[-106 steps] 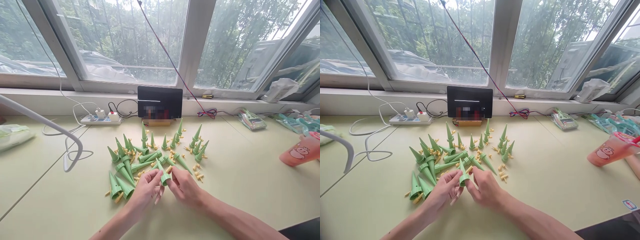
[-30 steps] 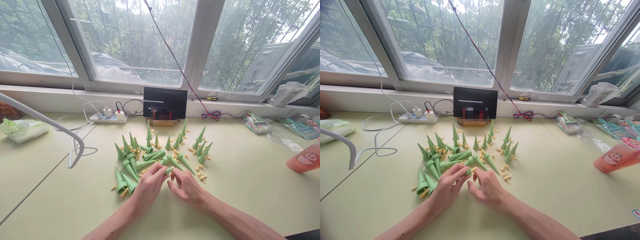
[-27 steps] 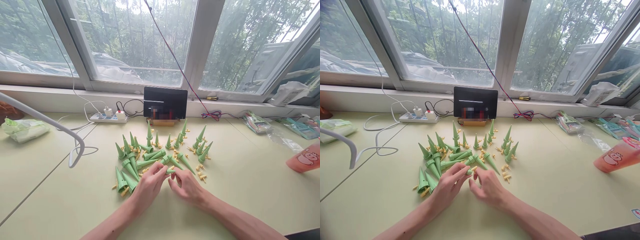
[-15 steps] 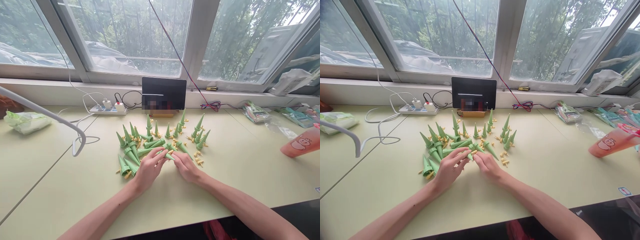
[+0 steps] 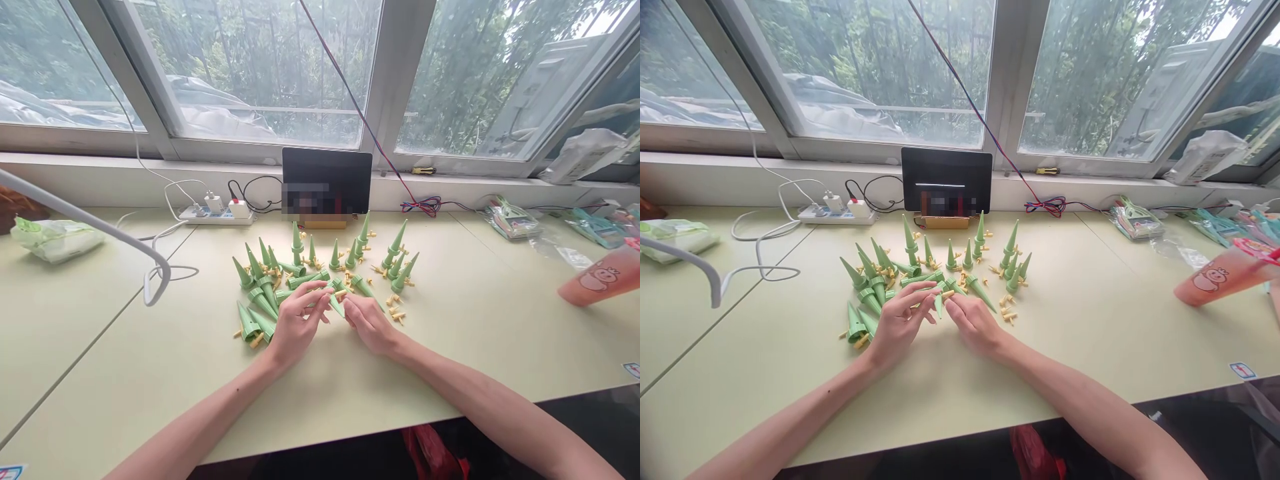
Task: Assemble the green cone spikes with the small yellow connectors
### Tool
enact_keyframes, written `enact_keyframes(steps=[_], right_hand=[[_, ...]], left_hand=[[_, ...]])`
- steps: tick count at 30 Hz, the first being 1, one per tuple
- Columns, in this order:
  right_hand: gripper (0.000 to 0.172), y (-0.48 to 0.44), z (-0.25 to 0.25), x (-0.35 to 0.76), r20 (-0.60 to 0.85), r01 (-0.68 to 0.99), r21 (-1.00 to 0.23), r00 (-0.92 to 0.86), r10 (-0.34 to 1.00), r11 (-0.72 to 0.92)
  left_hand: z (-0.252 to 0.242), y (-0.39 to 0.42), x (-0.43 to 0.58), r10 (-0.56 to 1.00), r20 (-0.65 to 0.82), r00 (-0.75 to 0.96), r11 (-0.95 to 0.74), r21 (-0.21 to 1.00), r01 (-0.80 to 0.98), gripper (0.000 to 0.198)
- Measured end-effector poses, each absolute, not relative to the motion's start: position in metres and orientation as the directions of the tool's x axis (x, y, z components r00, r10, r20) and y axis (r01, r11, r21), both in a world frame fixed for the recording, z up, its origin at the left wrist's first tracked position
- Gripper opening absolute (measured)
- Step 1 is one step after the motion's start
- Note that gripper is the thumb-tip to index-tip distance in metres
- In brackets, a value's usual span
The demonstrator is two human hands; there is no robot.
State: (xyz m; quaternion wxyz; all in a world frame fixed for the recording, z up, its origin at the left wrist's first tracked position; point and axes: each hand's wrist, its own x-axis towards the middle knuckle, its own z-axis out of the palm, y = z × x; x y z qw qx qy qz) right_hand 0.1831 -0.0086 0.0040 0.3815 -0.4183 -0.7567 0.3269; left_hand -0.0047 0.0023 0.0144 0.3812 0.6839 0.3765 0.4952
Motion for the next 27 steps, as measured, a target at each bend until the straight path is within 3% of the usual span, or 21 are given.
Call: enact_keyframes(steps=[10,27], right_hand=[[0.036,-0.0094,0.004,0.1852,0.282,0.403,-0.811,-0.367,0.886,0.425],[0.024,-0.0101,0.0054,0.1857,0.29,0.394,-0.807,-0.383,0.877,0.439]], left_hand=[[0.0183,0.0,-0.0022,0.94,0.257,0.224,-0.265,0.964,0.007,0.028],[0.0171,0.0004,-0.0038,0.932,0.254,0.26,-0.262,0.965,-0.003,0.024]])
